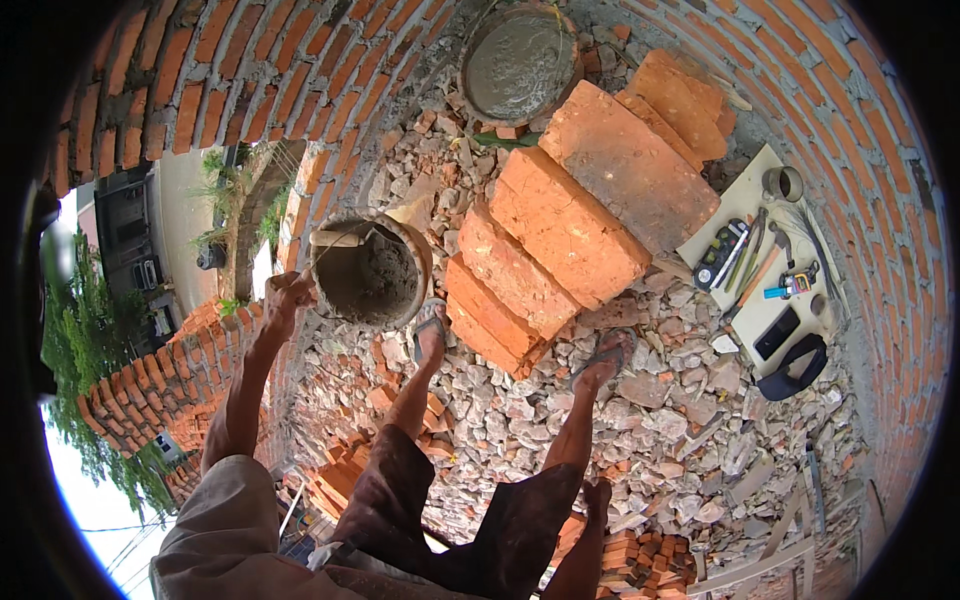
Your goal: The person measures a brick wall with a tape measure and marks it with a marker. They then use a spirit level to check alignment and tie a string to a metal post to create a reference line.
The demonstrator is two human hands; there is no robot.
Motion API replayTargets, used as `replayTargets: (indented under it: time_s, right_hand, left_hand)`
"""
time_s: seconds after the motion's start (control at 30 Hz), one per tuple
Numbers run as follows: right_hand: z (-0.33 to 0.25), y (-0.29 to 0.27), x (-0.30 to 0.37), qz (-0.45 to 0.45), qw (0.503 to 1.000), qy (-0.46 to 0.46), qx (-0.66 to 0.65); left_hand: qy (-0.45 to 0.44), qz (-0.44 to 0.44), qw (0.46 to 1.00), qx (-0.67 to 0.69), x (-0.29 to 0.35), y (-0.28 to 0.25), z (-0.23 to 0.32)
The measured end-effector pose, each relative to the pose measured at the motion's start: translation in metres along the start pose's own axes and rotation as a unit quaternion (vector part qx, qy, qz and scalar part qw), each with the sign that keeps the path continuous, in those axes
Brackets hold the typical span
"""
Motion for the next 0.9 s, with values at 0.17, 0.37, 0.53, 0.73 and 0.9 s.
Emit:
replayTargets:
  time_s: [0.17,0.37,0.53,0.73,0.9]
  right_hand:
    - [-0.059,0.004,0.037,0.104,0.980,-0.152,0.073]
    - [-0.156,-0.020,0.058,0.154,0.950,-0.192,-0.191]
    - [-0.171,0.016,0.057,0.084,0.893,-0.168,-0.408]
    - [-0.141,0.036,0.016,0.040,0.959,-0.100,-0.263]
    - [-0.242,-0.074,-0.080,0.185,0.888,-0.421,-0.008]
  left_hand:
    - [0.034,-0.035,0.988,-0.147,-0.078,0.027,0.004]
    - [0.074,-0.102,0.979,-0.162,-0.131,0.089,-0.044]
    - [0.118,0.018,0.908,-0.402,-0.096,0.136,0.013]
    - [0.346,0.066,0.920,-0.172,0.072,0.226,0.215]
    - [0.487,0.113,0.845,-0.189,0.111,0.332,0.322]
Point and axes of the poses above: each hand's wrist, its own x-axis away from the middle knuckle, its own y-axis out of the palm, z = x × y, the point moved 9 cm from there along -x, towards the middle knuckle, and after that the axes turned 13 degrees about -y, right-handed, at the moved point
